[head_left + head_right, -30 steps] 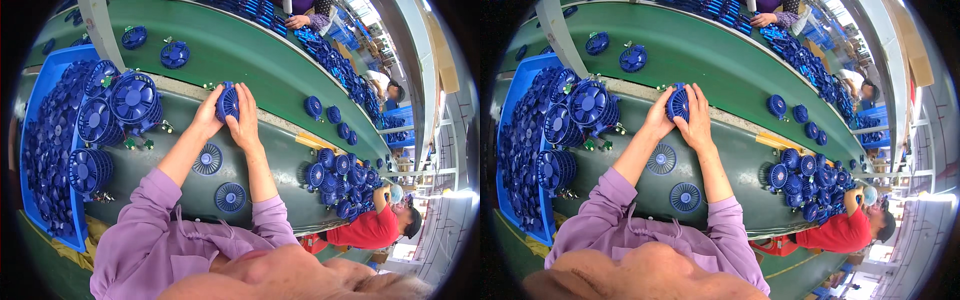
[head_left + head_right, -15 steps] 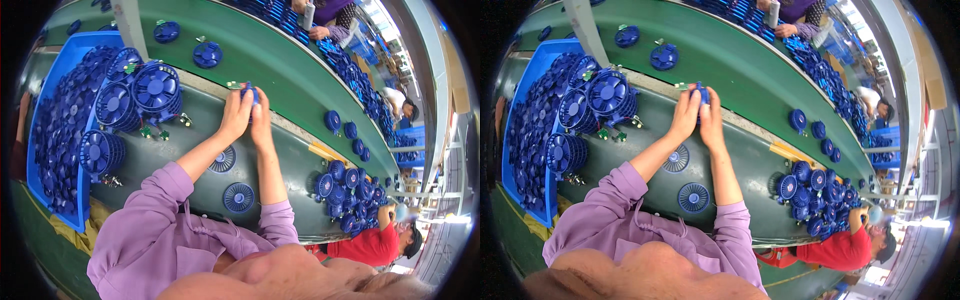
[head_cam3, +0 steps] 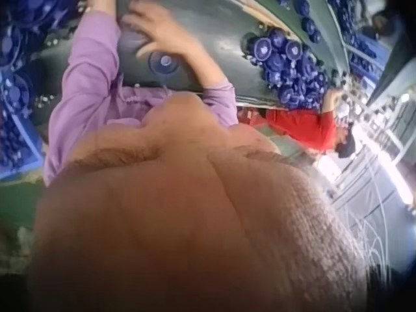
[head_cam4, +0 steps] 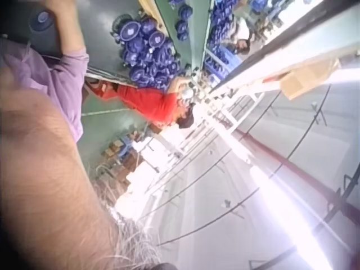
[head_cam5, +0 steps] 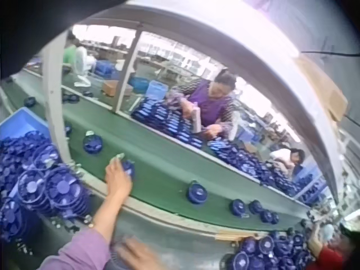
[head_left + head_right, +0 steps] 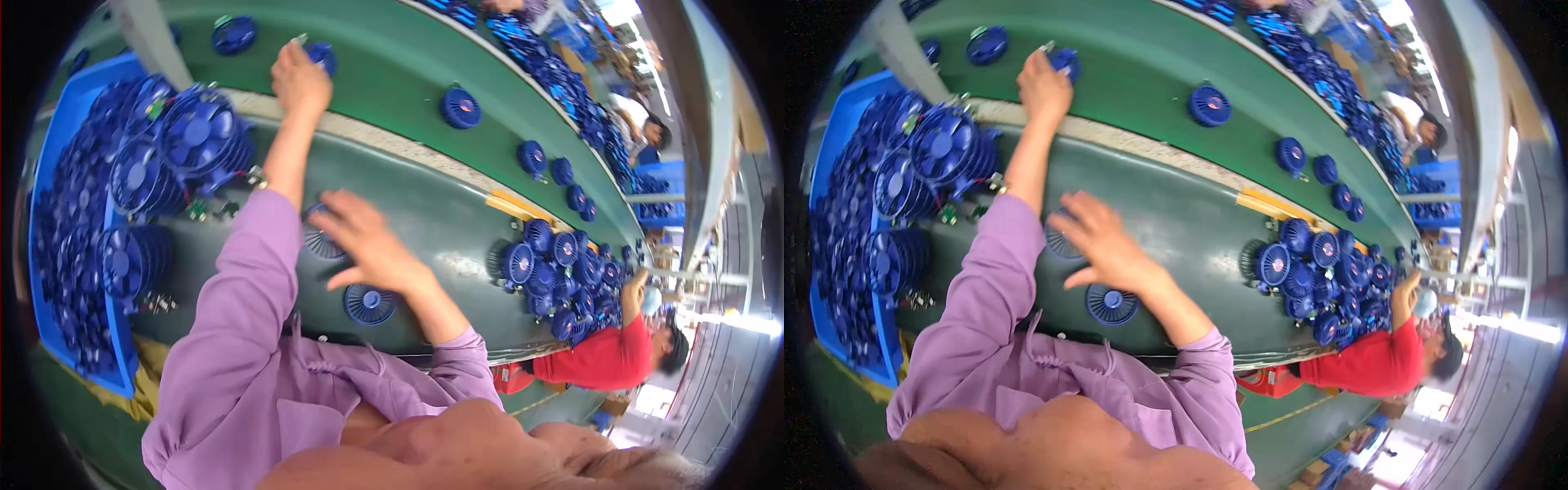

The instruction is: The person assembles portable fan heads by fitting fan grilles and housings together by hand and placing the assembled components onto the conveyor belt.

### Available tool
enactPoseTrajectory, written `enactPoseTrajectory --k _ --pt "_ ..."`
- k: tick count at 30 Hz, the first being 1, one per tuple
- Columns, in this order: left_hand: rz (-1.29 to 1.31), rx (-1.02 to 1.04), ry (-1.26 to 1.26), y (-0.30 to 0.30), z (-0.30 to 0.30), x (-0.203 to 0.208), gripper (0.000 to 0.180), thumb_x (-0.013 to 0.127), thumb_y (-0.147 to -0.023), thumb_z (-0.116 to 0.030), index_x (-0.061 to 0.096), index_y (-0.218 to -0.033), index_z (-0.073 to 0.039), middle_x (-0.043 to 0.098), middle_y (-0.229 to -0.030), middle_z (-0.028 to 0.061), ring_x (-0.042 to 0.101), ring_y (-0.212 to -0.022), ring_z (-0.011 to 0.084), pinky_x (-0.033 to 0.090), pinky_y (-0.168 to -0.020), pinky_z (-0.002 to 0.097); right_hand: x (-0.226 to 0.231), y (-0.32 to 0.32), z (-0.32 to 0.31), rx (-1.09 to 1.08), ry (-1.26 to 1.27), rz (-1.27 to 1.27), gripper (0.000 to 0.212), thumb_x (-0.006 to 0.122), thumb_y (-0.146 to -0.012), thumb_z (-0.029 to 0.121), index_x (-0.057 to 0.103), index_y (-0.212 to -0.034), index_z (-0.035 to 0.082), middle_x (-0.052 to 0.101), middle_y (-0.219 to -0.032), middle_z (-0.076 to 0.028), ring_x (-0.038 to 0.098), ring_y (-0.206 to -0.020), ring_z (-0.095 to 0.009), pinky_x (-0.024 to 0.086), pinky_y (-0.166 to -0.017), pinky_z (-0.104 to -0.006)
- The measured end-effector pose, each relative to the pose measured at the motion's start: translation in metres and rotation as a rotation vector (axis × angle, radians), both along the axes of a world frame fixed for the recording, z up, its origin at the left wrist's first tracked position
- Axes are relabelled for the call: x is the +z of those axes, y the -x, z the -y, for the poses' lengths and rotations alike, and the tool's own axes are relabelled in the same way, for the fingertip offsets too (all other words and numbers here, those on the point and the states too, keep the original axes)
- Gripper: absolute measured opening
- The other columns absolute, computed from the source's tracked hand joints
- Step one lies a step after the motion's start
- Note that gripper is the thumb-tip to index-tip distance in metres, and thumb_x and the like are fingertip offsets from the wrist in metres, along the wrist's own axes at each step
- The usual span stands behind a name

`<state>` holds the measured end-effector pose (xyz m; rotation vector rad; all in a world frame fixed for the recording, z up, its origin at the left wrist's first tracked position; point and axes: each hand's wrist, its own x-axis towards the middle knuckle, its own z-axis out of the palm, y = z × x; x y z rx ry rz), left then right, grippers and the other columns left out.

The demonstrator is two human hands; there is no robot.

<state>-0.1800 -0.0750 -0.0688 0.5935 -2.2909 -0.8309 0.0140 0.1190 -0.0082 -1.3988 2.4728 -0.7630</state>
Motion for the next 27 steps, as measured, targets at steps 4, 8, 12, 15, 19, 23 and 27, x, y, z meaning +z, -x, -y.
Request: enactPoseTrajectory --k 4,8,12,15,19,23,27 --pt "0.039 -0.100 0.080 -0.009 0.020 0.003 0.036 0.060 -0.085 -0.016 0.058 -0.118 -0.003 0.060 -0.113 0.0193 0.055 -0.106 0.0374 0.046 -0.090 0.0468 -0.011 -0.012 0.010 -0.030 -0.015 -0.075 0.064 0.079 -0.067 0.019 0.055 -0.125 0.010 0.037 -0.143 -0.018 0.034 -0.132 -0.038 0.033 -0.106 -0.0484" --pt "0.127 -0.242 0.059 -0.014 0.026 -0.012 0.024 0.059 -0.088 -0.019 0.060 -0.109 -0.006 0.064 -0.099 0.0182 0.061 -0.096 0.0373 0.050 -0.081 0.0479 -0.006 0.006 0.009 -0.085 0.272 0.088 0.040 0.071 -0.075 0.013 0.062 -0.114 0.006 0.060 -0.118 -0.016 0.054 -0.111 -0.033 0.046 -0.091 -0.0425" --pt "-0.138 -0.406 -0.160 -0.027 0.011 -0.010 0.016 0.056 -0.091 -0.016 0.054 -0.103 -0.005 0.067 -0.085 0.0185 0.065 -0.082 0.0396 0.051 -0.071 0.0472 0.002 0.032 0.006 -0.460 0.462 0.240 0.023 0.066 -0.086 0.014 0.064 -0.105 0.001 0.068 -0.091 -0.009 0.064 -0.075 -0.015 0.052 -0.069 -0.0312" --pt "-0.358 -0.573 -0.720 -0.049 -0.005 -0.012 0.019 0.056 -0.095 -0.019 0.055 -0.106 -0.004 0.066 -0.094 0.0097 0.064 -0.088 0.0224 0.050 -0.077 0.0336 0.011 0.061 0.023 -0.653 0.889 0.527 0.026 0.064 -0.089 0.014 0.059 -0.111 0.000 0.066 -0.089 -0.005 0.062 -0.075 -0.010 0.051 -0.066 -0.0252" --pt "-0.305 -0.678 -1.619 -0.084 -0.036 -0.001 0.022 0.053 -0.097 -0.028 0.059 -0.106 -0.010 0.063 -0.104 0.0030 0.060 -0.097 0.0125 0.049 -0.085 0.0307 0.003 0.088 0.027 -0.762 0.817 0.195 0.042 0.064 -0.086 0.009 0.051 -0.126 0.005 0.065 -0.093 -0.006 0.062 -0.079 -0.012 0.053 -0.069 -0.0282" --pt "-0.200 -0.767 -1.867 -0.099 -0.031 0.003 0.028 0.049 -0.098 -0.032 0.056 -0.109 -0.008 0.063 -0.105 0.0065 0.062 -0.098 0.0184 0.052 -0.086 0.0355 0.000 0.088 0.040 -0.673 0.520 -0.426 0.049 0.064 -0.079 0.007 0.055 -0.127 0.009 0.054 -0.122 -0.015 0.057 -0.106 -0.030 0.047 -0.090 -0.0376" --pt "-0.218 -0.838 -2.135 -0.096 -0.010 0.006 0.030 0.047 -0.098 -0.038 0.056 -0.104 -0.010 0.063 -0.111 0.0114 0.062 -0.105 0.0240 0.050 -0.092 0.0423 0.005 0.089 0.042 -0.565 0.431 -0.407 0.050 0.066 -0.081 0.015 0.054 -0.129 0.010 0.048 -0.130 -0.017 0.045 -0.120 -0.038 0.039 -0.100 -0.0451"
